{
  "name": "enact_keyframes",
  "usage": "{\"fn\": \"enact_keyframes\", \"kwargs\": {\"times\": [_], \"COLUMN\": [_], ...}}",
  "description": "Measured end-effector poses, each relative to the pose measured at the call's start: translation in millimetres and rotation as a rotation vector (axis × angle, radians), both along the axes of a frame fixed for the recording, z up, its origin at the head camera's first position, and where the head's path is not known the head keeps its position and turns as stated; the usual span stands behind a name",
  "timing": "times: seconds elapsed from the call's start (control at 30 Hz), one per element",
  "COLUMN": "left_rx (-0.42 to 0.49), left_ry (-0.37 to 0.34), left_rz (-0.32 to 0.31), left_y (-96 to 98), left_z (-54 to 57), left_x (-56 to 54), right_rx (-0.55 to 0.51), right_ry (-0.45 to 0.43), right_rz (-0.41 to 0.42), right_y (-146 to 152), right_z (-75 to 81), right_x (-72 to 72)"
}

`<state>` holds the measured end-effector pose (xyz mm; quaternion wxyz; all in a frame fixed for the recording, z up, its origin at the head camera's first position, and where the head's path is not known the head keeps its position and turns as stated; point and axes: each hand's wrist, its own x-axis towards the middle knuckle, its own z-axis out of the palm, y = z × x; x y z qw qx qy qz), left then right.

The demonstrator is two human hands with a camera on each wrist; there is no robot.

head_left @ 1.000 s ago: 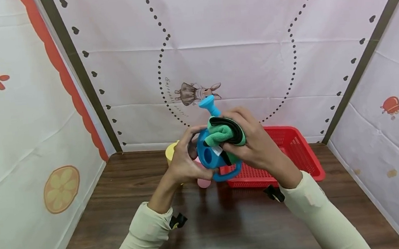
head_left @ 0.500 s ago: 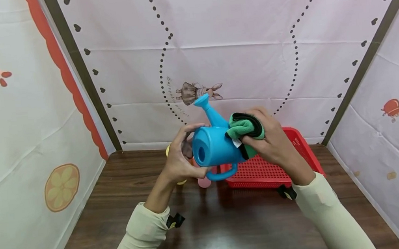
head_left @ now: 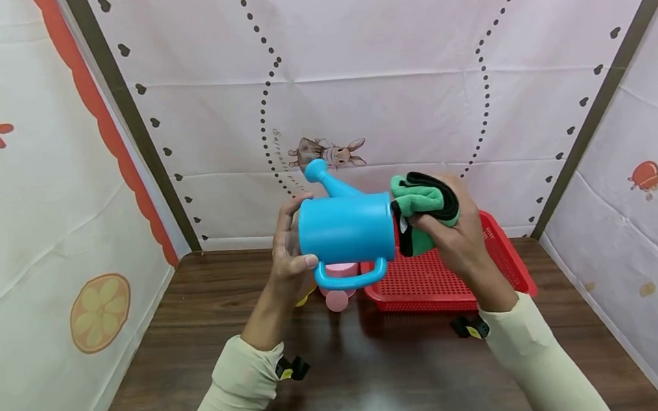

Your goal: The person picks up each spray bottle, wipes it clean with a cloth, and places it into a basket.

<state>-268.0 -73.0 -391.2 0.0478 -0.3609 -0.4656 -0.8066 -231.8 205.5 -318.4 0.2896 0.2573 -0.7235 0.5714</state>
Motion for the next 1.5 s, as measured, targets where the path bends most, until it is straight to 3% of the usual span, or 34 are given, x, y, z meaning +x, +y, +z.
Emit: {"fn": "enact_keyframes", "kwargs": {"times": [0.17, 0.3, 0.6, 0.83, 1.17, 1.33, 1.5], "left_rx": [0.023, 0.057, 0.094, 0.108, 0.108, 0.097, 0.092], "left_ry": [-0.024, -0.034, -0.107, -0.094, -0.073, -0.041, -0.029], "left_rz": [-0.006, 0.001, 0.074, 0.106, 0.107, 0.095, 0.099], "left_y": [8.5, 12.9, 9.4, 6.8, 7.1, 8.5, 8.4], "left_z": [2.8, 2.3, 9.9, 12.1, 13.2, 11.3, 10.4], "left_x": [2.4, 2.6, 3.6, 1.3, -0.3, 0.2, 2.6], "right_rx": [-0.044, -0.063, 0.005, 0.032, 0.012, -0.003, -0.021], "right_ry": [0.04, -0.003, -0.069, -0.021, 0.202, 0.215, 0.169], "right_rz": [0.041, 0.021, -0.001, 0.001, 0.088, 0.088, 0.063], "right_y": [-14.0, -18.2, -18.8, -20.6, -25.7, -27.1, -27.5], "right_z": [1.5, -4.0, -22.1, -26.4, -2.3, 10.8, 15.4], "right_x": [-1.3, -2.8, 2.7, 13.9, 19.8, 14.5, 3.4]}}
